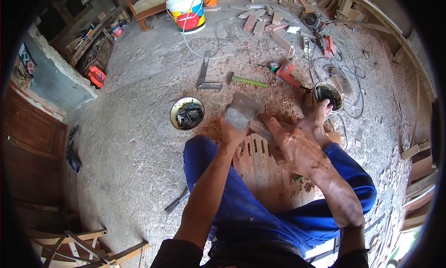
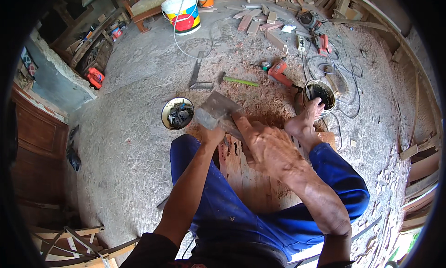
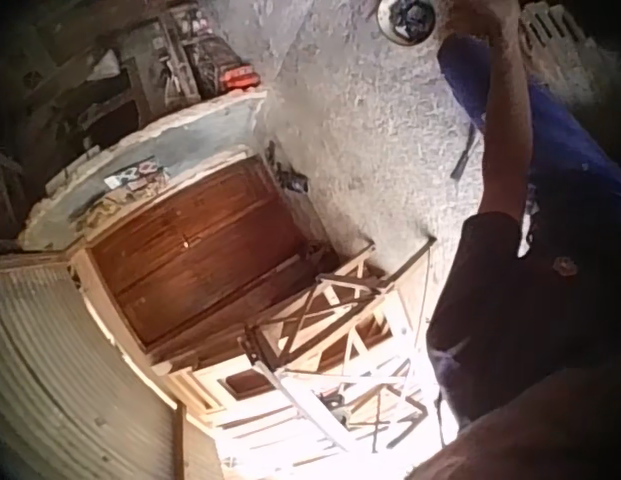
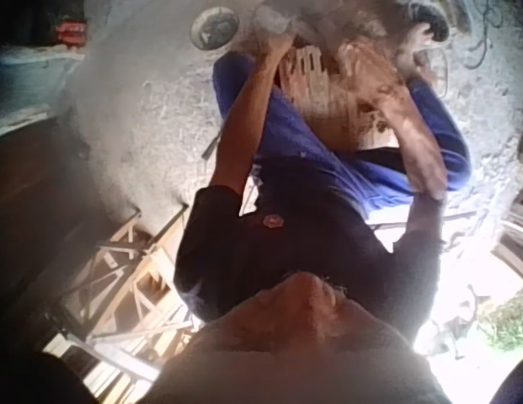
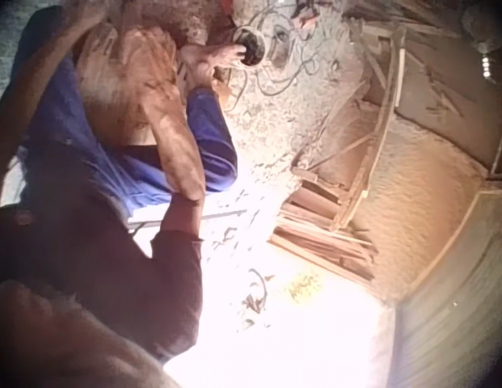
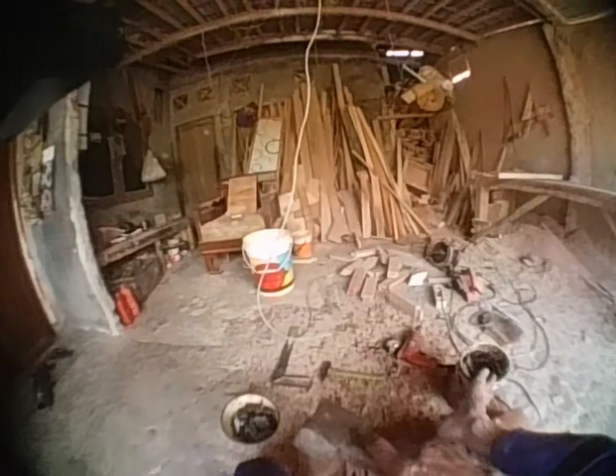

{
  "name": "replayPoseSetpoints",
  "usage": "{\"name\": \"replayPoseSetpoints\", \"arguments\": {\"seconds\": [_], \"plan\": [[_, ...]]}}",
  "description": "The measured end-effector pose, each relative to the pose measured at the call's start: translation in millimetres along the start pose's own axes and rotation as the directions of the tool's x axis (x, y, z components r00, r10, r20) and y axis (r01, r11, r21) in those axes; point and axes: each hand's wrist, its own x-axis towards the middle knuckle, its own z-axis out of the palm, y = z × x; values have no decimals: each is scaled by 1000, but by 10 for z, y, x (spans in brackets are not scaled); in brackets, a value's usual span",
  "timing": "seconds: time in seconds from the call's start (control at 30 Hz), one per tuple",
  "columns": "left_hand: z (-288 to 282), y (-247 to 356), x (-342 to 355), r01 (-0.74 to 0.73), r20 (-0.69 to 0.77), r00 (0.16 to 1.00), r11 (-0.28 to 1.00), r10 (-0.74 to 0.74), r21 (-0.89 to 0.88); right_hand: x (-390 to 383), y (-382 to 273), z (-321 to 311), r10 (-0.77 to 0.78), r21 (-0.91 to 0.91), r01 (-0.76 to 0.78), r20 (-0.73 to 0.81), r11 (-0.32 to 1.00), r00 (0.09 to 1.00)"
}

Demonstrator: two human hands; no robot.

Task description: The person carves decorative grooves into a series of wooden slats using a small hatchet and a cylindrical wooden mallet.

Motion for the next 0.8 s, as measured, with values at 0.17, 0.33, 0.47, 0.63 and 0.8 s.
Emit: {"name": "replayPoseSetpoints", "arguments": {"seconds": [0.17,0.33,0.47,0.63,0.8], "plan": [[-34,53,149,323,62,946,938,-318,-124,312,-256,-540,241,612,-181,-17,770,970],[-126,153,90,344,53,939,930,-340,-132,408,-103,-193,95,261,-82,-38,962,995],[6,432,7,148,-43,986,966,-161,-210,3,144,215,122,-38,-115,284,993,951],[-72,-264,154,256,17,965,917,-263,-305,224,-180,-262,6,95,-15,91,995,996],[45,-173,204,309,25,950,928,-311,-209,795,-241,-609,48,265,61,-387,962,921]]}}
